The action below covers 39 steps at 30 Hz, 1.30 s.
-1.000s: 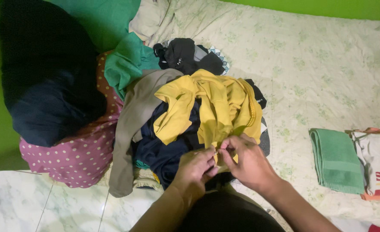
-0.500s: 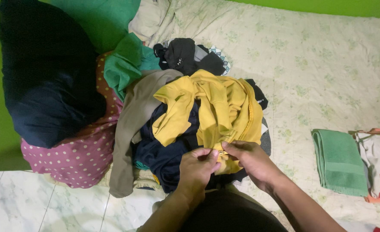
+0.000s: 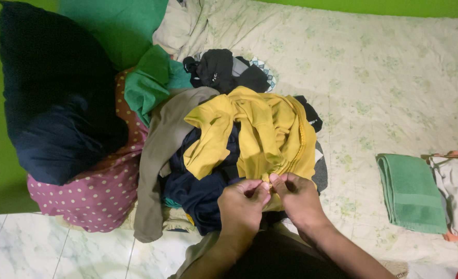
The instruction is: The person folds a yellow zip-up hoodie and a dark blue t-shirt on a bed. They smooth the fabric, fold the sleeves and body, and place the folded items on a stack of other clothes.
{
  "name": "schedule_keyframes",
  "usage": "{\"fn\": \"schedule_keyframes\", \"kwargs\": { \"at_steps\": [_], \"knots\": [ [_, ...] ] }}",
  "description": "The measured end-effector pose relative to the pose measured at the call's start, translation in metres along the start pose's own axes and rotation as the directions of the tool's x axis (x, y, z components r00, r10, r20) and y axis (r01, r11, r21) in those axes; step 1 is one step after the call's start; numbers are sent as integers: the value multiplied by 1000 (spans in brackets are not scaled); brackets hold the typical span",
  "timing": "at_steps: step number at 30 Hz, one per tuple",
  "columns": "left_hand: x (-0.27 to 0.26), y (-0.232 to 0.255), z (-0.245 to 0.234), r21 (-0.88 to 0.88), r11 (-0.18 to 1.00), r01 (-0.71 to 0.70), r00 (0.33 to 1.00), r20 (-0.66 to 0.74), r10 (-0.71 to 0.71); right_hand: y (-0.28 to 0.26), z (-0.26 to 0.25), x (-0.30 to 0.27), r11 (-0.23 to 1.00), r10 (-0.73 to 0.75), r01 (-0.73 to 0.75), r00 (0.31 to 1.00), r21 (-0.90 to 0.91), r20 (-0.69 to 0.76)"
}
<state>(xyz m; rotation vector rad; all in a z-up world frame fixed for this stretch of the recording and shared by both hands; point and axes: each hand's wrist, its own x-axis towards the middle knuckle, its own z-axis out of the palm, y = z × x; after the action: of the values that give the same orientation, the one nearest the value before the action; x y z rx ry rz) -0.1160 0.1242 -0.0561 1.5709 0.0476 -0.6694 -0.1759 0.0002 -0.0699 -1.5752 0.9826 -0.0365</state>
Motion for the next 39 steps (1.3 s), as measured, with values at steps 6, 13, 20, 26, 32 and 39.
{"fn": "schedule_keyframes", "kwargs": {
  "at_steps": [6,13,20,26,32,39],
  "knots": [
    [-7,9,-4,307,934,-185,981,9,191,-12,-5,-11,986,-61,62,998,-155,10],
    [0,4,-5,453,777,-437,880,38,473,-26,-6,-24,890,-282,262,960,-374,2],
    [9,-6,-5,580,530,-619,752,243,612,-31,1,-23,668,-435,376,897,-642,73],
    [16,-23,-4,648,461,-607,759,300,578,-19,4,-11,678,-289,268,953,-684,87],
    [26,-40,-14,627,275,-729,597,385,704,-6,-5,3,672,-376,223,924,-706,-66],
    [22,-30,-12,456,777,-434,877,16,480,-9,-24,6,706,-587,403,794,-582,-161]
  ]
}}
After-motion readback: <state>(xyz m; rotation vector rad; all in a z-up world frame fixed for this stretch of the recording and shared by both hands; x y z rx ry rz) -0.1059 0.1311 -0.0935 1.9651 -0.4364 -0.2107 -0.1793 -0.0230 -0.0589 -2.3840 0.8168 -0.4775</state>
